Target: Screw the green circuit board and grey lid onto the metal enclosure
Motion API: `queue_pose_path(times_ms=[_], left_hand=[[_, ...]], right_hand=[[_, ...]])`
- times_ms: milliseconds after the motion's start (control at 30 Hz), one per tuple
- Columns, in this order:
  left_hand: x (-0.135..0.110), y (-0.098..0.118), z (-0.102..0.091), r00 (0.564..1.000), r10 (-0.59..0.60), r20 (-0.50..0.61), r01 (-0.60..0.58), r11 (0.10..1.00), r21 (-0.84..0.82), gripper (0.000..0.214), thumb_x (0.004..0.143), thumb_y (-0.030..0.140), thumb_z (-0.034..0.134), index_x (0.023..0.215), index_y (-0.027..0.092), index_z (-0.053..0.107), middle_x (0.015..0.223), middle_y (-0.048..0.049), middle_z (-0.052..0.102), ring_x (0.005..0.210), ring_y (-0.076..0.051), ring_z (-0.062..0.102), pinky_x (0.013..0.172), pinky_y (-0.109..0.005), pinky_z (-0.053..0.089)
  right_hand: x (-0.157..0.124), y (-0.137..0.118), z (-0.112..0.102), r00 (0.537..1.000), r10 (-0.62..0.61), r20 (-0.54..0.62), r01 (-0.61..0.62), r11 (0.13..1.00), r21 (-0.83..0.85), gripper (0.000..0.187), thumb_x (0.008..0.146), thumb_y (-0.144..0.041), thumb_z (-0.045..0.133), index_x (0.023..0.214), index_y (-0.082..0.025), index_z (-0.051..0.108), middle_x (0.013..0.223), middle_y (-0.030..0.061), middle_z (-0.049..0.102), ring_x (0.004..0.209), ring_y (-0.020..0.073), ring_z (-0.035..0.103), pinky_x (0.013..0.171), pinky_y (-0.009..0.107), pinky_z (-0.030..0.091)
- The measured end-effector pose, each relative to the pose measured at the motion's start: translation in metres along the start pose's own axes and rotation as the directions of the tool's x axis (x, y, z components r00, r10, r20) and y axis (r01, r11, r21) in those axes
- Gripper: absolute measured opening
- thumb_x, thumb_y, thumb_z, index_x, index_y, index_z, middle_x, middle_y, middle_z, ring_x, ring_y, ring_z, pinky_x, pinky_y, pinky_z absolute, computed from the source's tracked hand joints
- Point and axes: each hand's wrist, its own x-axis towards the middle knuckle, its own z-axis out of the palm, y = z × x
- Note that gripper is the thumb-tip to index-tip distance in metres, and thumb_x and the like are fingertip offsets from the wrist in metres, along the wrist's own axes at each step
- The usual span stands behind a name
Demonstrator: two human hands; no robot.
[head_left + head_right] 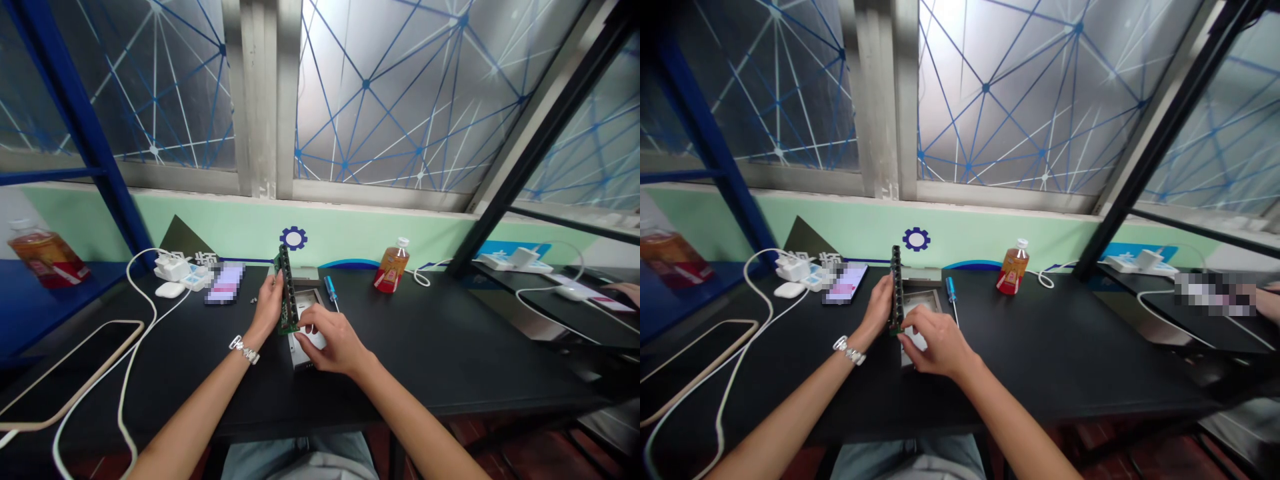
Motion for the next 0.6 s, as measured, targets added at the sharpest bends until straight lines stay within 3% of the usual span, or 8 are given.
queue_pose_path(times_ms=[300, 600], left_hand=[[0.0002, -0.0009, 0.0001, 1.0, -0.014, 0.024, 0.014, 1.0, -0.02, 0.048, 0.086, 0.068, 0.056, 0.079, 0.02, 0.057, 0.069, 0.0021, 0.051, 0.062, -0.014, 0.046, 0.057, -0.024, 0.038], [0.001, 0.0063, -0.0049, 1.0, 0.006, 0.013, -0.005, 1.0, -0.011, 0.048, 0.085, 0.067, 0.059, 0.077, 0.02, 0.052, 0.066, 0.0036, 0.049, 0.059, -0.013, 0.044, 0.057, -0.024, 0.036]], right_hand=[[-0.0023, 0.0031, 0.0028, 1.0, 0.006, -0.01, -0.005, 0.997, 0.081, 0.005, 0.094, -0.018, 0.055, 0.099, -0.021, 0.055, 0.082, 0.004, 0.061, 0.072, 0.0149, 0.057, 0.065, 0.027, 0.047], [-0.0021, 0.0071, 0.003, 0.999, -0.004, -0.045, 0.005, 1.0, 0.014, 0.008, 0.096, -0.015, 0.054, 0.101, -0.021, 0.057, 0.087, 0.0059, 0.065, 0.077, 0.016, 0.06, 0.067, 0.027, 0.047]])
